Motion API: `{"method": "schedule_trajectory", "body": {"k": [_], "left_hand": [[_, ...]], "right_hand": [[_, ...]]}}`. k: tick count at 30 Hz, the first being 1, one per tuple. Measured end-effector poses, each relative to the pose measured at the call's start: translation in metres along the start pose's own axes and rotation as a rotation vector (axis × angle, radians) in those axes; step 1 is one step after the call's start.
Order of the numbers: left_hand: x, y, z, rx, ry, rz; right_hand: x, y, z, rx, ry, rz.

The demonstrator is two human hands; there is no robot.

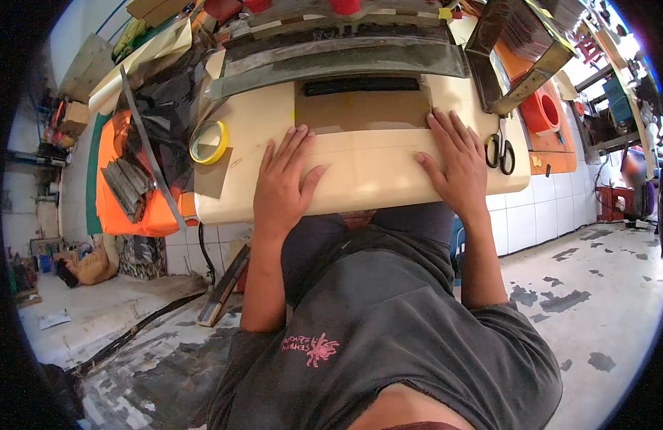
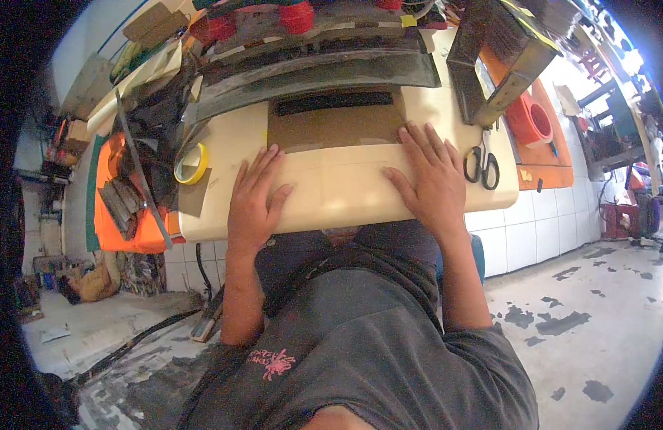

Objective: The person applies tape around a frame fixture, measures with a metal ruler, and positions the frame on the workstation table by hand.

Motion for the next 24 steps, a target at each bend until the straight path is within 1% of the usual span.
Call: {"method": "schedule_trajectory", "body": {"k": [5, 7, 11, 13, 19, 22, 24], "left_hand": [[0.0013, -0.0009, 0.0008, 0.020, -0.011, 0.006], [0.0014, -0.0017, -0.0002, -0.009, -0.010, 0.012], [0.0030, 0.0004, -0.0012, 0.020, -0.014, 0.008], [0.0025, 0.0004, -0.0015, -0.014, 0.002, -0.020], [0.0029, 0.0000, -0.0007, -0.014, -0.007, -0.021], [0.0030, 0.0012, -0.0011, -0.010, 0.002, -0.018], [0.0036, 0.0010, -0.0012, 0.000, -0.005, -0.005]], "right_hand": [[0.0021, -0.0027, -0.0023, -0.014, -0.021, 0.006], [0.0022, -0.0039, -0.0028, -0.007, -0.019, -0.006], [0.0042, -0.0054, -0.0033, -0.013, -0.010, -0.004], [0.0050, -0.0061, -0.0038, -0.012, -0.006, -0.013], [0.0040, -0.0059, -0.0045, -0.017, -0.012, -0.021], [0.0035, -0.0053, -0.0038, -0.002, -0.028, -0.004], [0.0028, -0.0066, -0.0048, 0.046, -0.110, 0.106]]}}
Point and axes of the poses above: each hand's wrist, its own z-axis towards the middle knuckle, its own x-axis out of the palm, y = z × x, the point moved 2 cm from there along z, towards the middle knuckle, and after that the axes turned 7 degrees about -y, right-handed, at the moved point
